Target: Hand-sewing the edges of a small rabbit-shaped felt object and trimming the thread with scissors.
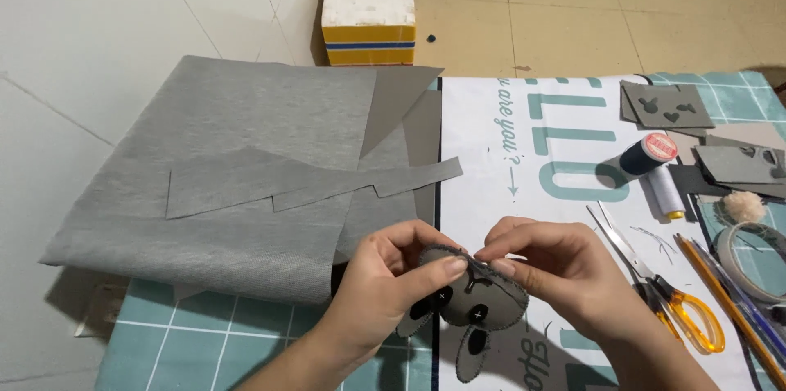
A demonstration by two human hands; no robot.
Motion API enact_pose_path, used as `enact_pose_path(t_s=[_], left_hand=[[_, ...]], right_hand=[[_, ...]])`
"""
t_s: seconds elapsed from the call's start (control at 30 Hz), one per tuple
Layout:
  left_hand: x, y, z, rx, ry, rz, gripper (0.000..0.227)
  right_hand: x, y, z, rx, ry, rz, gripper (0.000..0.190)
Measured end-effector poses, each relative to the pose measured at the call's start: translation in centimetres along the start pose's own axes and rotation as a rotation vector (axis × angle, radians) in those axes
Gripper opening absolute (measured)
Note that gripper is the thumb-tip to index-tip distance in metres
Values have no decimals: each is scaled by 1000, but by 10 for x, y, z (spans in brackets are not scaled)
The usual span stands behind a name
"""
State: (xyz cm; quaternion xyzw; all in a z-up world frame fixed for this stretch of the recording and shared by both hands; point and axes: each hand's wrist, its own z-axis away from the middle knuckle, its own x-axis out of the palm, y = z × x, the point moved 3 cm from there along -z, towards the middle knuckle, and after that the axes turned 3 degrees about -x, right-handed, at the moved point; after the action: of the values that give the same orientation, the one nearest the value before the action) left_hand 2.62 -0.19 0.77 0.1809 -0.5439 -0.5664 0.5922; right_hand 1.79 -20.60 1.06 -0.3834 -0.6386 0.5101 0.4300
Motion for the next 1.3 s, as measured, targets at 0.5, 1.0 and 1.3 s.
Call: enact_pose_path(t_s=[0.5, 1.0, 1.3], left_hand=[[-5, -13, -7, 33, 170, 10, 12], [3, -28, -9, -211, -28, -127, 12], [1, -28, -10, -162, 115, -116, 20]], right_hand=[[-7, -3, -6, 52, -41, 135, 20], [-29, 20, -14, 108, 86, 216, 22], [-5, -19, -7, -278, 17, 625, 13]])
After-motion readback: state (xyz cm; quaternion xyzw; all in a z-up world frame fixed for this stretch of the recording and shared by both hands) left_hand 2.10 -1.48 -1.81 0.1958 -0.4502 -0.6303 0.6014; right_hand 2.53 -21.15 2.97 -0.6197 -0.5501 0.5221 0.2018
